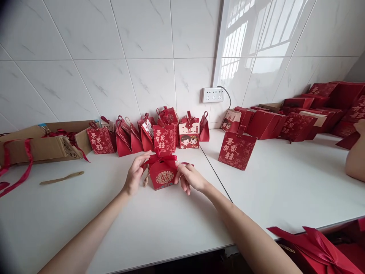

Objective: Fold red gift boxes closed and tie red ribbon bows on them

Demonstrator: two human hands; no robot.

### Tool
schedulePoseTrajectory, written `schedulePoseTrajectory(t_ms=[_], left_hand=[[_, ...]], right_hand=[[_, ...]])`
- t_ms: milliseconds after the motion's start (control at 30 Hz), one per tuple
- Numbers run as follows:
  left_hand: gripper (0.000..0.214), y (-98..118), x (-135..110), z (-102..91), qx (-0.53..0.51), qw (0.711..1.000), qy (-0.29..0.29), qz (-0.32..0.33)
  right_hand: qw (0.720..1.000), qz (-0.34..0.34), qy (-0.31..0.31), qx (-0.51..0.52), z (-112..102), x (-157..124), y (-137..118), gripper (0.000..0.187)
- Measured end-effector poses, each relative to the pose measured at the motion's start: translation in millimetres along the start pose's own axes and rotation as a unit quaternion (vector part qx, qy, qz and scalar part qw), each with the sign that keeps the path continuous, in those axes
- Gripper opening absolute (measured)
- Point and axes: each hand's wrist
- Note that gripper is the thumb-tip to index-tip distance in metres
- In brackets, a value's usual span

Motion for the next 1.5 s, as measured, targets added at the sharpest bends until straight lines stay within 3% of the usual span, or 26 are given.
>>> schedulePoseTrajectory(t_ms=[67, 133, 333, 467, 600, 767, 1033, 1333, 1433, 1500], left_hand=[[0.049, -3.8, 3.0, -1.4, -0.003, 0.995, 0.095, -0.043], [0.043, -7.8, 5.3, -4.4, 0.015, 0.987, 0.133, -0.087], [0.026, -6.2, 5.4, -6.3, 0.008, 0.991, 0.052, -0.124], [0.026, -3.7, 5.4, -3.0, -0.021, 0.991, 0.033, -0.126], [0.023, -6.9, 8.3, -5.1, -0.06, 0.987, 0.057, -0.138], [0.023, -1.3, 15.3, -9.7, -0.129, 0.971, 0.129, -0.158], [0.017, 10.5, 26.2, -34.1, -0.237, 0.902, 0.32, -0.166], [0.006, 17.3, 35.0, -64.2, -0.322, 0.813, 0.453, -0.174], [0.009, 26.1, 41.7, -65.1, -0.349, 0.798, 0.463, -0.166], [0.012, 37.5, 51.3, -59.0, -0.368, 0.799, 0.45, -0.156]], right_hand=[[1.0, 0.016, -0.018, 0.013, 2.1, 1.4, -0.2, 0.066], [0.998, 0.029, -0.031, 0.04, 3.8, 4.0, 0.3, 0.064], [0.99, 0.009, -0.063, 0.13, 8.5, 4.0, -1.5, 0.049], [0.985, -0.017, -0.029, 0.17, 7.2, 2.6, -3.8, 0.034], [0.978, -0.047, 0.013, 0.201, 1.4, 4.3, -3.8, 0.031], [0.947, -0.047, 0.056, 0.313, -10.2, 8.9, -2.9, 0.024], [0.882, -0.077, 0.142, 0.442, -27.8, 8.0, -11.0, 0.026], [0.792, -0.161, 0.251, 0.534, -59.4, -2.9, -14.1, 0.017], [0.783, -0.17, 0.268, 0.534, -62.5, -3.6, -26.8, 0.012], [0.798, -0.173, 0.236, 0.527, -56.4, -3.0, -45.9, 0.009]])
Point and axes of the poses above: each hand's wrist, its own x-axis towards the middle knuckle, its own z-axis out of the palm, y = z × x, and after that the axes turned 11 degrees about z, right-handed
